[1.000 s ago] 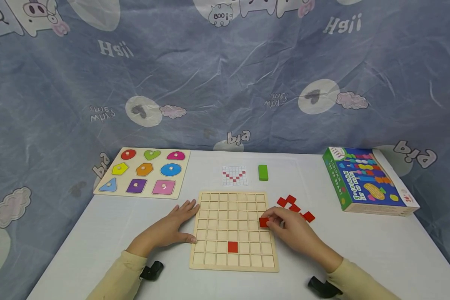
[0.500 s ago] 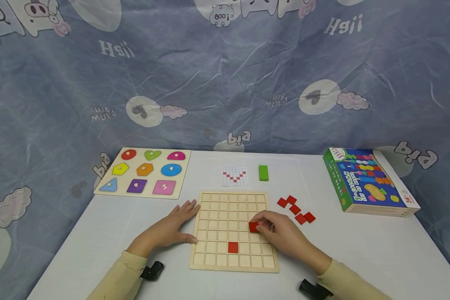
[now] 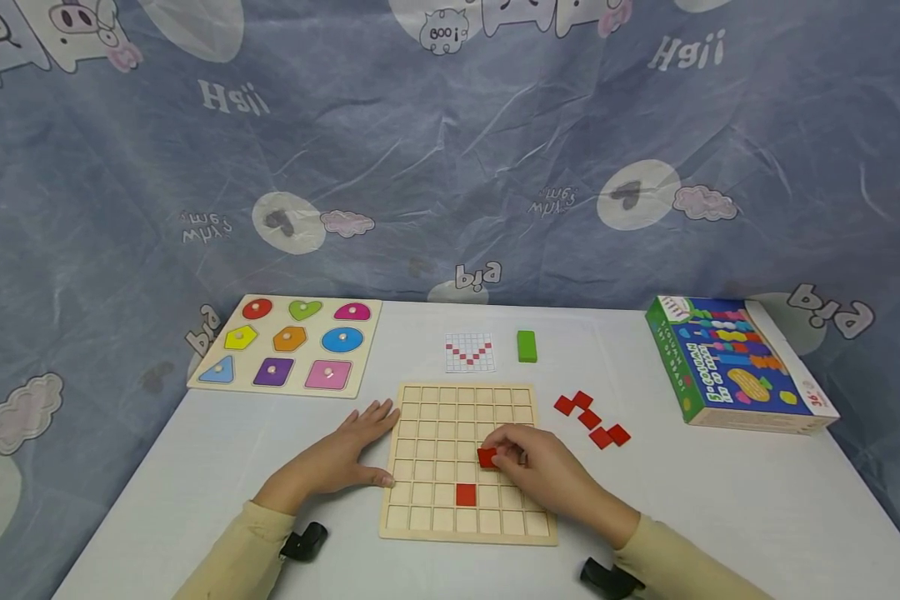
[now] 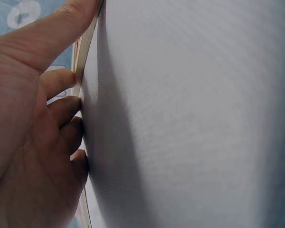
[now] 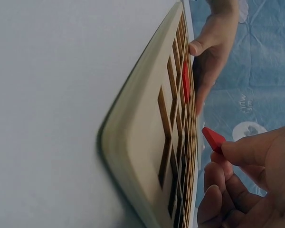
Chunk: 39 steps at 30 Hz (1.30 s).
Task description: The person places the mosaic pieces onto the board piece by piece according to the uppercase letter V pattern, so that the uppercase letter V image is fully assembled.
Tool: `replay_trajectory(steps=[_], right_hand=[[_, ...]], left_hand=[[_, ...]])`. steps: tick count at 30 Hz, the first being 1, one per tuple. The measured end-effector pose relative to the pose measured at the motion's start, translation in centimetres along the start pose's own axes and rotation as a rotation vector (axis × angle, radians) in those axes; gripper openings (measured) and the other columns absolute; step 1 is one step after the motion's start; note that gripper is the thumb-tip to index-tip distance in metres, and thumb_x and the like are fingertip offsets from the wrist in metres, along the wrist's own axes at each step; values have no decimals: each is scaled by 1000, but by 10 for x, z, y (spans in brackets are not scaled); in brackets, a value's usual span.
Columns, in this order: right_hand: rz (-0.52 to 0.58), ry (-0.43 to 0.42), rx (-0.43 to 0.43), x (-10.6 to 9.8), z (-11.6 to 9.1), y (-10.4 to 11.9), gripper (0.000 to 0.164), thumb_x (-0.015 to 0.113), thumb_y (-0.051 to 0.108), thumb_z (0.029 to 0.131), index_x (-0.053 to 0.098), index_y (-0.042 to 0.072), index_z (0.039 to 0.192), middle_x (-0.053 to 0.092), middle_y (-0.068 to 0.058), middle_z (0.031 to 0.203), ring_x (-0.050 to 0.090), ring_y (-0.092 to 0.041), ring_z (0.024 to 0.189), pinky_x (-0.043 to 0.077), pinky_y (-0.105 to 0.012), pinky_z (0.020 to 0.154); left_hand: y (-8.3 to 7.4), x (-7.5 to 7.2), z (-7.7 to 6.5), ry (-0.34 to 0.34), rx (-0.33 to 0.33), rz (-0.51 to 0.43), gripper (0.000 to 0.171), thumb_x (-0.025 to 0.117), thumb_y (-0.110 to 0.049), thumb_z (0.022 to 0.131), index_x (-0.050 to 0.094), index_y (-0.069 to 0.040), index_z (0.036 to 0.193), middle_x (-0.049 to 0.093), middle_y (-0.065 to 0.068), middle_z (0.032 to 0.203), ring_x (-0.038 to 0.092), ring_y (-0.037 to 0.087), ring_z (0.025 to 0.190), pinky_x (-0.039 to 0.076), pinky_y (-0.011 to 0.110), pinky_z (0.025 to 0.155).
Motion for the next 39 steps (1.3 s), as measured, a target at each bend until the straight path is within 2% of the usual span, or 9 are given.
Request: replay_trajectory(steps=[12, 22, 30, 39], right_hand=[[6, 34, -58, 15, 7, 14, 16, 70, 8, 95, 72, 21, 104, 58, 15, 80, 54, -4, 72, 51, -21, 64], [-35, 68, -68, 31, 13, 23, 13, 69, 10, 95, 72, 22, 99, 56, 18, 77, 51, 0, 69, 48, -20, 62], [-84, 78, -63, 38, 17, 26, 11, 71, 13, 94, 72, 23, 98, 55, 19, 74, 49, 1, 65, 46, -19, 59], [-90, 96, -60, 46, 22, 30, 13, 76, 12, 91, 70, 22, 97, 55, 18, 75, 50, 1, 66, 45, -20, 58]], left_hand=[[2, 1, 1, -2, 1, 3, 105, 84, -51, 77, 33, -11, 160, 21, 10, 168, 12, 33, 156, 9, 51, 127], [2, 2, 1, -9, -6, 5, 105, 85, -51, 76, 34, -12, 160, 22, 9, 168, 13, 32, 156, 9, 51, 127], [1, 1, 1, -3, -8, -3, 105, 84, -52, 77, 34, -13, 160, 22, 9, 168, 12, 33, 156, 9, 52, 127], [1, 0, 0, 1, -7, -5, 104, 83, -52, 77, 34, -12, 160, 22, 10, 168, 12, 33, 156, 10, 52, 126]])
Point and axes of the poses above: each hand's wrist, its own z-axis towards the middle knuckle, its own x-axis out of the palm, y = z × x, the point moved 4 cm from there along z, towards the middle knuckle
